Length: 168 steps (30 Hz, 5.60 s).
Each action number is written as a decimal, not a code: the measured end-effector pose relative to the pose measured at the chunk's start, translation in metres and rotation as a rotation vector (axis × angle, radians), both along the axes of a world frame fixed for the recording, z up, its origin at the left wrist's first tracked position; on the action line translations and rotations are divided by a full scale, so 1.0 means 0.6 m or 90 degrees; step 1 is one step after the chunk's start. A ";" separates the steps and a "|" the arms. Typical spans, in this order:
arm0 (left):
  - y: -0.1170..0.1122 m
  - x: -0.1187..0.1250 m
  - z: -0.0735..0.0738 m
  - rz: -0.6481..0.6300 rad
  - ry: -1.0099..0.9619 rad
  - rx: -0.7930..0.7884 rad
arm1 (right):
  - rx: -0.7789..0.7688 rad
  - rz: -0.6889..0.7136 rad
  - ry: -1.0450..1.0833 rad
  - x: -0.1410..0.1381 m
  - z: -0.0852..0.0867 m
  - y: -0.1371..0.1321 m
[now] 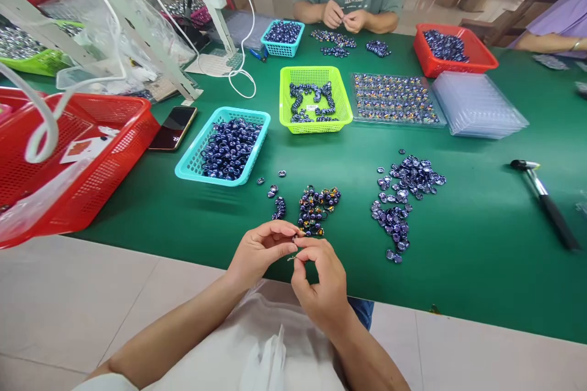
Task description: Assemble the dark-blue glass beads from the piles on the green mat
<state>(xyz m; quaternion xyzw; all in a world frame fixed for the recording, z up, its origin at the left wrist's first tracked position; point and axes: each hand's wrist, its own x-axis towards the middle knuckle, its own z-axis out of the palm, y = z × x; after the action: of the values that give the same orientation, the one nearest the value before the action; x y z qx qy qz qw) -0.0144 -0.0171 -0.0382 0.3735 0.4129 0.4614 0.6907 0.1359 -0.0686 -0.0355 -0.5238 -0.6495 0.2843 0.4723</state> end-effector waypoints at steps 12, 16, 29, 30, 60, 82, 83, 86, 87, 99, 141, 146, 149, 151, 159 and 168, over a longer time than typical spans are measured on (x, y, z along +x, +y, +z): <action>0.009 -0.018 0.010 -0.173 0.213 0.033 | -0.097 0.013 0.058 0.015 0.013 0.012; 0.002 -0.011 0.006 -0.143 0.254 0.070 | -0.164 -0.032 0.098 0.011 0.010 0.015; 0.011 -0.023 0.011 -0.208 0.283 0.159 | -0.254 0.017 0.150 0.012 -0.005 0.021; 0.012 -0.024 0.012 -0.207 0.288 0.166 | -0.261 0.022 0.156 0.012 -0.006 0.022; 0.010 -0.002 0.025 -0.044 0.119 -0.079 | -0.145 0.042 0.065 0.034 -0.015 0.012; 0.006 0.010 0.017 -0.089 0.175 -0.076 | 0.116 0.039 -0.143 0.034 -0.031 0.022; 0.004 0.010 0.016 -0.095 0.178 -0.075 | 0.104 0.030 -0.137 0.034 -0.030 0.021; -0.001 0.009 0.011 -0.104 0.180 -0.064 | 0.068 0.011 -0.107 0.034 -0.026 0.020; -0.004 0.009 0.008 -0.107 0.179 -0.056 | 0.054 0.006 -0.092 0.034 -0.024 0.020; -0.019 0.009 -0.004 -0.073 0.226 0.040 | -0.254 -0.016 0.147 0.041 -0.020 0.027; -0.019 -0.002 0.013 -0.093 0.198 0.131 | 0.143 0.040 -0.091 0.047 -0.023 0.010; -0.020 -0.005 0.009 -0.097 0.220 0.166 | 0.143 0.042 -0.080 0.044 -0.022 0.011; -0.019 -0.005 0.009 -0.096 0.225 0.179 | 0.146 0.041 -0.080 0.042 -0.023 0.010; -0.018 -0.005 0.009 -0.094 0.226 0.192 | 0.148 0.034 -0.085 0.042 -0.024 0.010; -0.022 -0.001 0.013 -0.057 0.307 0.307 | 0.139 -0.004 -0.085 0.032 -0.024 0.011; -0.025 0.001 0.002 -0.004 0.332 0.432 | -0.008 -0.054 -0.031 0.021 -0.008 0.011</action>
<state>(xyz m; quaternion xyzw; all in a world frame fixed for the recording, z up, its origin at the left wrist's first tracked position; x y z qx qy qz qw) -0.0140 -0.0320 -0.0368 0.6850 0.3977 0.4591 0.4022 0.1486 -0.0621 -0.0404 -0.5603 -0.6365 0.2552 0.4646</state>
